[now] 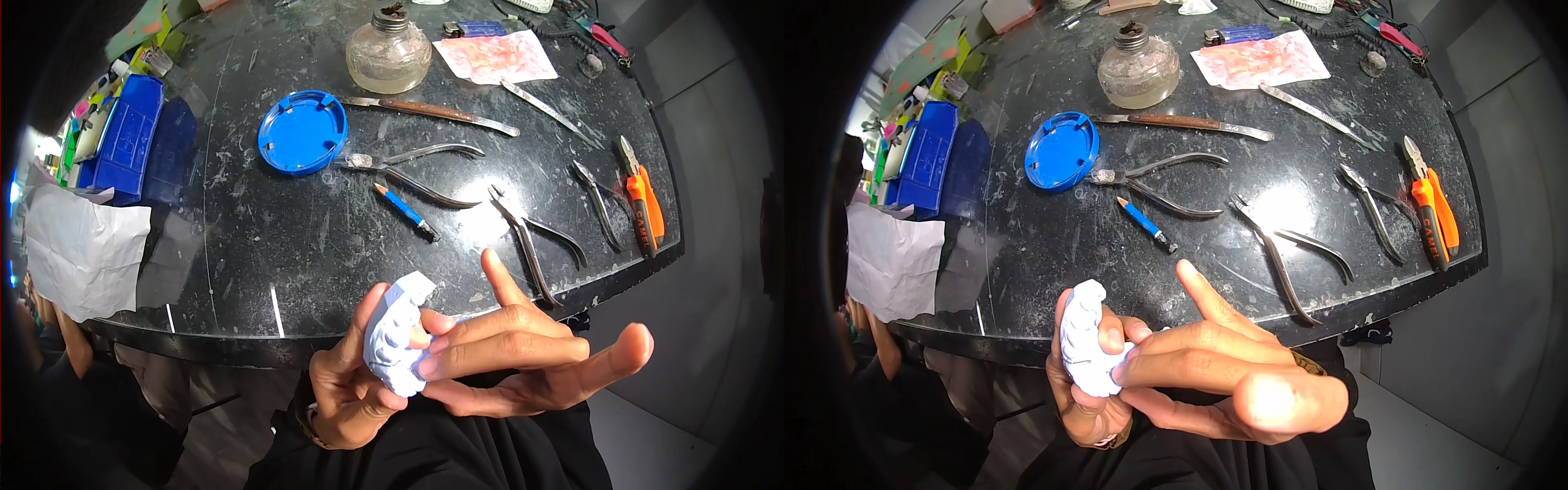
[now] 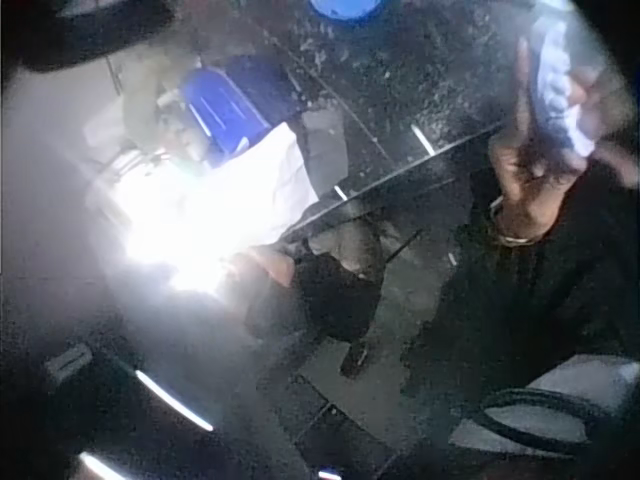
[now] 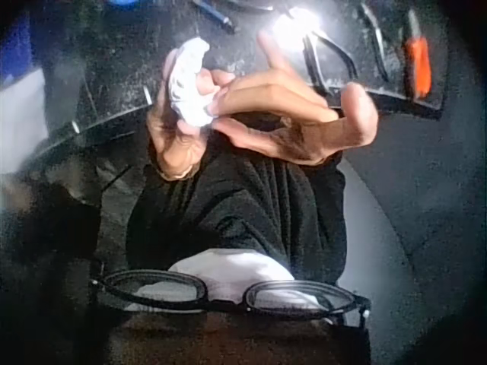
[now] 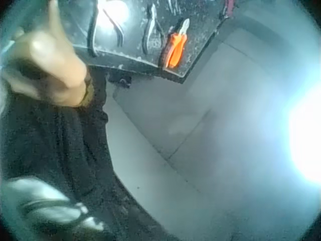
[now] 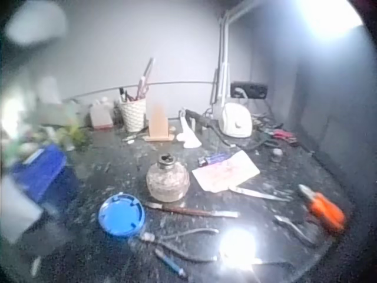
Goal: The person handles a metal wire and fits it onto a dental model, using pliers to shape the wire against the teeth.
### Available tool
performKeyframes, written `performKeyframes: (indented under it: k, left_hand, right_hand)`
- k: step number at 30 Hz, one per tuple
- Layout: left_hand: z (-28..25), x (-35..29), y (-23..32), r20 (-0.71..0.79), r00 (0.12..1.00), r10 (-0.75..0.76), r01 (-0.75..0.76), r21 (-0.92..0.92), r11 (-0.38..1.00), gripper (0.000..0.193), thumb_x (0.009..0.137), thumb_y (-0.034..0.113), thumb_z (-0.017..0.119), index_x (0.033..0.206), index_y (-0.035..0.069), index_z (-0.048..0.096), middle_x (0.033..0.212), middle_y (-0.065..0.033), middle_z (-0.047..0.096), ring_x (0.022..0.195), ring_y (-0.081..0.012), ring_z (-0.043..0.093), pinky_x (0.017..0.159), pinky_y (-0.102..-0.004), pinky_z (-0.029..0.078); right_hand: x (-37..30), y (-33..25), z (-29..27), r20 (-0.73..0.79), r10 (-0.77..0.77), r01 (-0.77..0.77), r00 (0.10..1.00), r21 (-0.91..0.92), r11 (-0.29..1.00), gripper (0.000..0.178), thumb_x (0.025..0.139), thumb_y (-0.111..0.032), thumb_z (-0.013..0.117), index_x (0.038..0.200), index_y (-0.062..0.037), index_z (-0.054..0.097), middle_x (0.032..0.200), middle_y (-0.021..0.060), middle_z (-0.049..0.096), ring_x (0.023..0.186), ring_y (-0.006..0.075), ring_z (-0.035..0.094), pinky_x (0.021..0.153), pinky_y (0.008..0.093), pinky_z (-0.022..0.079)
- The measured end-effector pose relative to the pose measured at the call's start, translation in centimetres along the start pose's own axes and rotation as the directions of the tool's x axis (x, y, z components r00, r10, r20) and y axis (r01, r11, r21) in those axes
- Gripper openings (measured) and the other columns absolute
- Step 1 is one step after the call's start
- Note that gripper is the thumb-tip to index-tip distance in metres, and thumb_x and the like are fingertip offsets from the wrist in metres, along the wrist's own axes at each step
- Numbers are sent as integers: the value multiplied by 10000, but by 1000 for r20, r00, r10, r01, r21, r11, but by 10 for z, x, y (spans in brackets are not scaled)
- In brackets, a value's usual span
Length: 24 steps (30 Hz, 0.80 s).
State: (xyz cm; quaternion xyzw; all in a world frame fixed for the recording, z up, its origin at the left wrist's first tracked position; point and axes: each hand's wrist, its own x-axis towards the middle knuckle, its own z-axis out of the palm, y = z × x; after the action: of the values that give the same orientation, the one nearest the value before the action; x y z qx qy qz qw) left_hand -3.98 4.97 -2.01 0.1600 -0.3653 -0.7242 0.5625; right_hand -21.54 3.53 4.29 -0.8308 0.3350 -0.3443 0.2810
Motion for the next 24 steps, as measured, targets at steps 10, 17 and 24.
performKeyframes:
  k: [10, 17, 24]
  left_hand:
    - [2, 1, -6, 9, 1000, -21, 21, 7, 1000, 747, 822, 211, 650, 1384, -25, 217, 1139, -191, 557, 1128, -295, 507, 957, -420, 397]
    - [-1, 3, -10, -44, 998, -43, 39, -74, 996, 691, 841, 163, 622, 1378, -29, 231, 1152, -188, 544, 1139, -291, 497, 955, -386, 405]
    - [6, -1, 4, -42, 948, -316, 293, -276, 915, 643, 863, 112, 576, 1371, -55, 219, 1185, -182, 518, 1107, -297, 514, 932, -385, 430]
  right_hand:
    - [-4, 1, 14, -112, 8, -22, 994, -128, 992, 969, 671, -27, 760, 1416, -105, 146, 758, 45, 679, 679, 162, 636, 986, 603, 274]
    - [-10, 14, 38, -440, -120, 118, 890, -32, 992, 379, 681, 24, 722, 974, -112, 524, 766, 112, 644, 661, 223, 620, 915, 606, 340]
    - [0, 5, -11, -99, -62, 44, 993, -179, 983, 1252, 663, -14, 758, 1361, -166, -270, 792, 82, 672, 723, 181, 617, 1014, 594, 225]
